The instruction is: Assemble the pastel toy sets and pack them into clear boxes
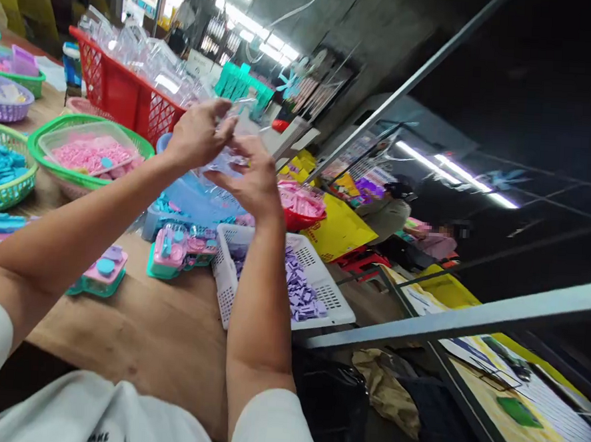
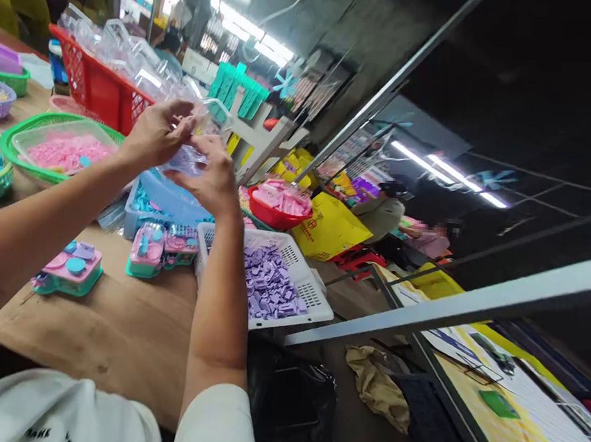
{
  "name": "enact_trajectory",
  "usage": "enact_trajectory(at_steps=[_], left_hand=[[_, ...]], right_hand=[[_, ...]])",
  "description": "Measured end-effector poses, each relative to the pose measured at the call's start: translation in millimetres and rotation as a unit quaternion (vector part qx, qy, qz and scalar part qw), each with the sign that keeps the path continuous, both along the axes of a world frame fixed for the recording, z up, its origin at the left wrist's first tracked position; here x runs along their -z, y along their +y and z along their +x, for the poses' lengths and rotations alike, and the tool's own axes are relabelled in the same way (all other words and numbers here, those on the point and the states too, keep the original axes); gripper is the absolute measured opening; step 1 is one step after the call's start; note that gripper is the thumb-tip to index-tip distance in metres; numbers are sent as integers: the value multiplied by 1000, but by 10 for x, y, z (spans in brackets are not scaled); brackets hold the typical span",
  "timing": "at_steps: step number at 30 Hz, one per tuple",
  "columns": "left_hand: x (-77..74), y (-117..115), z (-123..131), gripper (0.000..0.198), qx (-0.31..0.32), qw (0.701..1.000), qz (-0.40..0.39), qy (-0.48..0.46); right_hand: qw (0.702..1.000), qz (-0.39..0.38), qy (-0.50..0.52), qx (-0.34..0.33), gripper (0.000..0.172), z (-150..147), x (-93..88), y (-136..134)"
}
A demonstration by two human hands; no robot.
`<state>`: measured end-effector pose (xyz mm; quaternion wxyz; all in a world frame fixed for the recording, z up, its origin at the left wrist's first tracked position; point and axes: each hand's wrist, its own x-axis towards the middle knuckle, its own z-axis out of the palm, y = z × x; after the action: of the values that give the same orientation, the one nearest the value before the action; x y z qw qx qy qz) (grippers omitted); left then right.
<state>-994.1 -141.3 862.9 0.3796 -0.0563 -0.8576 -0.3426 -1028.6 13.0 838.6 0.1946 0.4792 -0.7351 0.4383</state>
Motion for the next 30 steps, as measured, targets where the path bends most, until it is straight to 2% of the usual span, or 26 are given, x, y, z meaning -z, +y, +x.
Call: enact_trajectory(at_steps=[1, 3, 5, 7, 9, 10, 12, 13, 14, 15, 17, 19, 21, 23, 25, 26, 28, 30], left_hand=[[146, 88, 221, 47, 16, 1000, 5, 18], [548, 297, 733, 45, 50, 998, 10, 33], [1080, 501, 1244, 44, 86, 996, 23, 32], [1686, 656, 1632, 43, 105, 993, 45, 1], [2254, 754, 1833, 43, 111, 990, 47, -67], [2486, 786, 1868, 43, 121, 987, 46, -98], [2786, 818, 1855, 45, 153, 978, 27, -136], [2843, 809, 1832, 45, 175, 975, 12, -138], [2839, 773, 1811, 45, 197, 972, -8, -130], [2779, 706, 1801, 44, 213, 970, -34, -113], [2533, 468, 1820, 41, 204, 972, -90, -72], [2211, 130, 1871, 39, 114, 983, -137, -50], [1930, -222, 1910, 45, -26, 988, -138, -60], [1768, -501, 1910, 52, -109, 972, -148, -145], [1725, -653, 1884, 62, -121, 942, -185, -253], [1731, -679, 1871, 67, -114, 925, -209, -296], [1749, -638, 1861, 71, -110, 898, -246, -347], [1740, -512, 1885, 71, -125, 885, -258, -367]], right_hand=[[1000, 2, 19, 19, 58, 295, 104, 132], [997, 10, 48, 56, 50, 920, 417, 397], [994, 32, 64, 84, 53, 1493, 865, 620], [992, 79, 10, 100, 53, 1918, 1405, 769], [989, 106, -30, 102, 55, 2151, 1936, 860], [987, 112, -42, 103, 55, 2202, 2163, 896], [983, 127, -60, 118, 51, 2213, 2487, 976], [980, 137, -62, 131, 48, 2193, 2577, 1024], [976, 148, -62, 145, 45, 2168, 2621, 1075], [973, 158, -60, 158, 43, 2146, 2624, 1125], [967, 165, -62, 186, 42, 2126, 2554, 1202], [961, 167, -81, 203, 41, 2146, 2456, 1210], [954, 191, -108, 204, 47, 2191, 2394, 1135], [942, 240, -131, 193, 62, 2244, 2380, 1008], [929, 280, -147, 193, 73, 2290, 2379, 898], [925, 287, -154, 196, 73, 2307, 2369, 868], [923, 287, -168, 195, 65, 2321, 2317, 870], [927, 281, -176, 176, 58, 2307, 2234, 930]])
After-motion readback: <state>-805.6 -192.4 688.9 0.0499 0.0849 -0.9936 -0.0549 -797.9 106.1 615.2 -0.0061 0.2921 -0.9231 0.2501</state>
